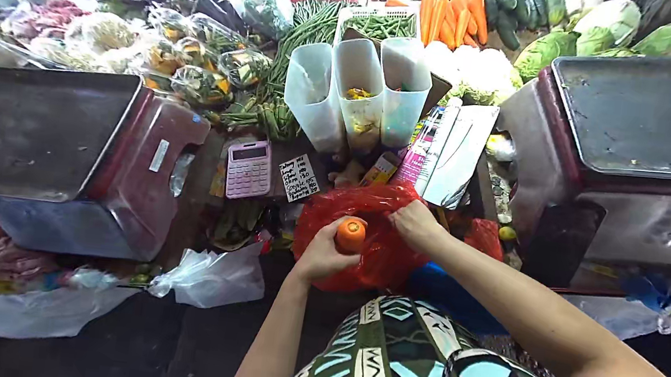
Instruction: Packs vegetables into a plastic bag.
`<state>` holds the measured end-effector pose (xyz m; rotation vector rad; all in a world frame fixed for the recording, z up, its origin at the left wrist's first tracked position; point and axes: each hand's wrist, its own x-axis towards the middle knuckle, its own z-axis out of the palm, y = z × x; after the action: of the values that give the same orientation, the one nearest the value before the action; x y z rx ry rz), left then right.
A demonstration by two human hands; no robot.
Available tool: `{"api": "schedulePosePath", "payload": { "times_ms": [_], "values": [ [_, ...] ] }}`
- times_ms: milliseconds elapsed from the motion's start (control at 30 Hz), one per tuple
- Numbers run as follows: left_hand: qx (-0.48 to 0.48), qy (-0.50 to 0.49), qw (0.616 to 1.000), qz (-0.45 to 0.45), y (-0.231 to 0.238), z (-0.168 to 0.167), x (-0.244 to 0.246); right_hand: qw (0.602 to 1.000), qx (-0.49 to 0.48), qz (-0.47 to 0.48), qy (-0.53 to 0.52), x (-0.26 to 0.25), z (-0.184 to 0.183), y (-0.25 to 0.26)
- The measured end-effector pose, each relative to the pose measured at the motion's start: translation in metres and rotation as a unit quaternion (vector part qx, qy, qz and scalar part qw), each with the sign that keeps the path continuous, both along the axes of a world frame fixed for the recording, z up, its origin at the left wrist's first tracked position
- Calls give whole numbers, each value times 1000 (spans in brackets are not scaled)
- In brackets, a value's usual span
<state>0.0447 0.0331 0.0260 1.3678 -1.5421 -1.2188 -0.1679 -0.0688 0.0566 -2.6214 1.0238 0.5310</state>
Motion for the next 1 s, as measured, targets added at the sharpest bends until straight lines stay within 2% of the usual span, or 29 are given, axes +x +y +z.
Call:
{"api": "schedulePosePath", "payload": {
  "times_ms": [100,167,333,467,700,867,1000],
  "values": [
    [6,24,1000,-15,-1,-10,-14,997,63,-25,-34,-7,16,-10],
    [12,28,999,-35,-4,-14,-25,987,107,-51,-107,-11,18,-14],
    [-9,22,996,-88,-13,-29,-40,923,179,-144,-310,-13,13,-15],
    [-7,-21,996,-85,-9,-31,-42,887,214,-190,-363,-17,-1,-11],
    [-37,-71,995,-59,1,-31,-40,872,83,-148,-459,-16,-16,-2],
    [-60,-68,995,-42,8,-40,-38,855,111,-256,-437,-2,-20,5],
    [-68,-62,995,-27,14,-42,-36,869,79,-285,-397,8,-25,13]
  ]
}}
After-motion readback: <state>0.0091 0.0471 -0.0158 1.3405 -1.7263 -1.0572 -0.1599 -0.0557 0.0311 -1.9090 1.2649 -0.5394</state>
